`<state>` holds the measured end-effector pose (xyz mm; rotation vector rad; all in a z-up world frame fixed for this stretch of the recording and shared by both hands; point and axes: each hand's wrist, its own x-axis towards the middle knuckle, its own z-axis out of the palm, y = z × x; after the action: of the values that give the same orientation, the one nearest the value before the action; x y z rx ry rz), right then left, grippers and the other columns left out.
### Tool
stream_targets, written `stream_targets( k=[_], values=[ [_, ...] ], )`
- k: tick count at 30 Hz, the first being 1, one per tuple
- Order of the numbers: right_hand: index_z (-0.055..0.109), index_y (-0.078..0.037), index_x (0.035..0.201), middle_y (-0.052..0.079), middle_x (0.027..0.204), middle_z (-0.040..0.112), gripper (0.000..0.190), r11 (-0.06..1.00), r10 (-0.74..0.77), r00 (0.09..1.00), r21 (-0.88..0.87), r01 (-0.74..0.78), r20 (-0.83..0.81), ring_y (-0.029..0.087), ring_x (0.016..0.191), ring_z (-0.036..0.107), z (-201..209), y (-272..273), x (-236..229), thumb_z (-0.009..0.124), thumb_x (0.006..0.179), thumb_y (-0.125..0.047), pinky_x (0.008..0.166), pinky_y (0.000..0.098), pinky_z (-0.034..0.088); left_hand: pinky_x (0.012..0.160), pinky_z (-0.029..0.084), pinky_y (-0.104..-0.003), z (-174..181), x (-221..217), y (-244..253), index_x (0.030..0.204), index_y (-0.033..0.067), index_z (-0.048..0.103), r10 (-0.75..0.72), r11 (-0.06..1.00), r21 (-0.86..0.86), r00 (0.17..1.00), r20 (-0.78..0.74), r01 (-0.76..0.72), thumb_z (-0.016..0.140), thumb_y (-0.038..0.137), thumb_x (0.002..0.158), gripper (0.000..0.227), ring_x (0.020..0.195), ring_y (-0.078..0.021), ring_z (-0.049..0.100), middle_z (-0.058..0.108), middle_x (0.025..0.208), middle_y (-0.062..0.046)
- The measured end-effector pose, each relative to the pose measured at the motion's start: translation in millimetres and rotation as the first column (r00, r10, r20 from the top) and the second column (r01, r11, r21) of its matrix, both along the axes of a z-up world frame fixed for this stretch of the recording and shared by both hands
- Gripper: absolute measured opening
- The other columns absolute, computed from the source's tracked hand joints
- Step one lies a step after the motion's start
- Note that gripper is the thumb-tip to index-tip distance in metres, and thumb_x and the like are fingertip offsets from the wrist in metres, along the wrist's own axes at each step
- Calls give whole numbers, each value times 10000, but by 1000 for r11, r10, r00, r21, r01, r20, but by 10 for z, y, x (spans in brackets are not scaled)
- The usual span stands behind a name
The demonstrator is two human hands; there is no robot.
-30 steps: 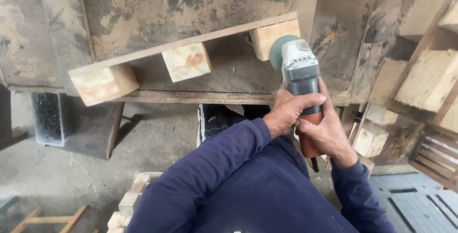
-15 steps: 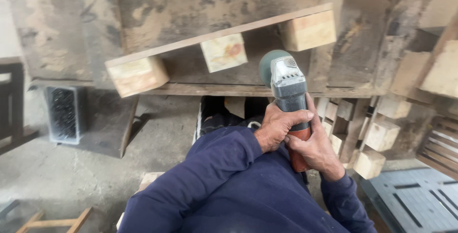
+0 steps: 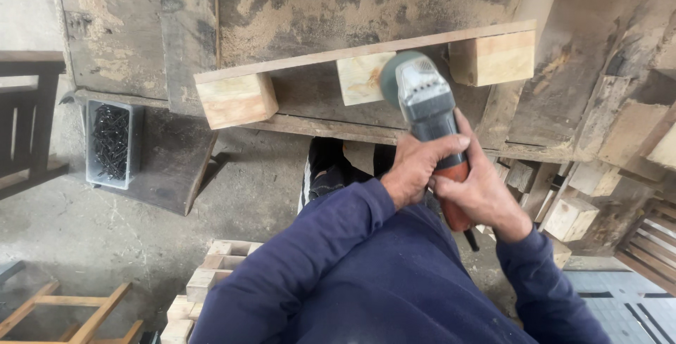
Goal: The person positions a wooden plank on a workbench and uses a handheld angle grinder to sand the surface of the plank. The person repeatedly moves the grinder along the plank, repositioning it as needed to cover different sections.
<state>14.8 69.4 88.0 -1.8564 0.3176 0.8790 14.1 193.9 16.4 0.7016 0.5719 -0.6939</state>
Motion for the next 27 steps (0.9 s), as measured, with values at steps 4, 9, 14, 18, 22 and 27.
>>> stream_targets(
  k=[4, 9, 14, 18, 22, 27],
  values=[
    [85, -227, 1663, 158, 1434, 527, 1166, 997, -77, 993, 12, 78, -93, 294, 1183, 635, -14, -4, 158, 678, 660, -187, 954, 429, 561, 845, 628, -404, 11, 161, 1, 1192, -73, 641, 34, 997, 68, 999, -7, -33, 803, 186, 814, 486, 934, -260, 731, 713, 1045, -187],
    [127, -189, 1679, 142, 1482, 499, 1164, 975, -147, 989, 167, 147, -18, 245, 1282, 562, -209, -40, -5, 726, 681, -200, 1049, 386, 483, 736, 630, -380, 106, 124, -51, 1169, -86, 663, -10, 970, 243, 999, -44, 20, 801, 195, 781, 498, 845, -230, 740, 734, 1000, -186],
    [163, -166, 1681, 118, 1427, 504, 1210, 884, -357, 925, 271, 380, -130, 232, 1230, 563, -378, -204, -411, 756, 635, -296, 998, 378, 498, 733, 636, -352, 181, 2, -244, 1163, -40, 636, -134, 866, 468, 983, -122, 176, 833, 225, 718, 554, 826, -216, 744, 734, 1014, -159],
    [196, -114, 1691, 142, 1417, 524, 1217, 883, -372, 922, 266, 387, -105, 245, 1240, 554, -385, -298, -682, 782, 645, -327, 1034, 383, 470, 764, 655, -381, 237, -193, -299, 1165, -40, 609, -194, 846, 467, 964, -179, 257, 842, 237, 704, 586, 867, -241, 764, 730, 1022, -149],
    [159, -111, 1668, 125, 1466, 486, 1235, 857, -412, 907, 301, 417, -85, 240, 1308, 541, -336, -290, -864, 808, 633, -295, 1062, 396, 481, 824, 632, -378, 264, -351, -284, 1219, -25, 583, -214, 895, 376, 971, -110, 240, 848, 253, 697, 648, 943, -242, 740, 717, 1086, -182],
    [156, -130, 1674, 152, 1396, 536, 1174, 885, -408, 913, 244, 396, 0, 244, 1192, 619, -205, -205, -760, 752, 665, -196, 957, 379, 562, 830, 615, -383, 299, -288, -153, 1237, -49, 648, -343, 881, 381, 933, 106, 281, 812, 370, 719, 686, 944, -275, 747, 748, 1108, -224]
  ],
)
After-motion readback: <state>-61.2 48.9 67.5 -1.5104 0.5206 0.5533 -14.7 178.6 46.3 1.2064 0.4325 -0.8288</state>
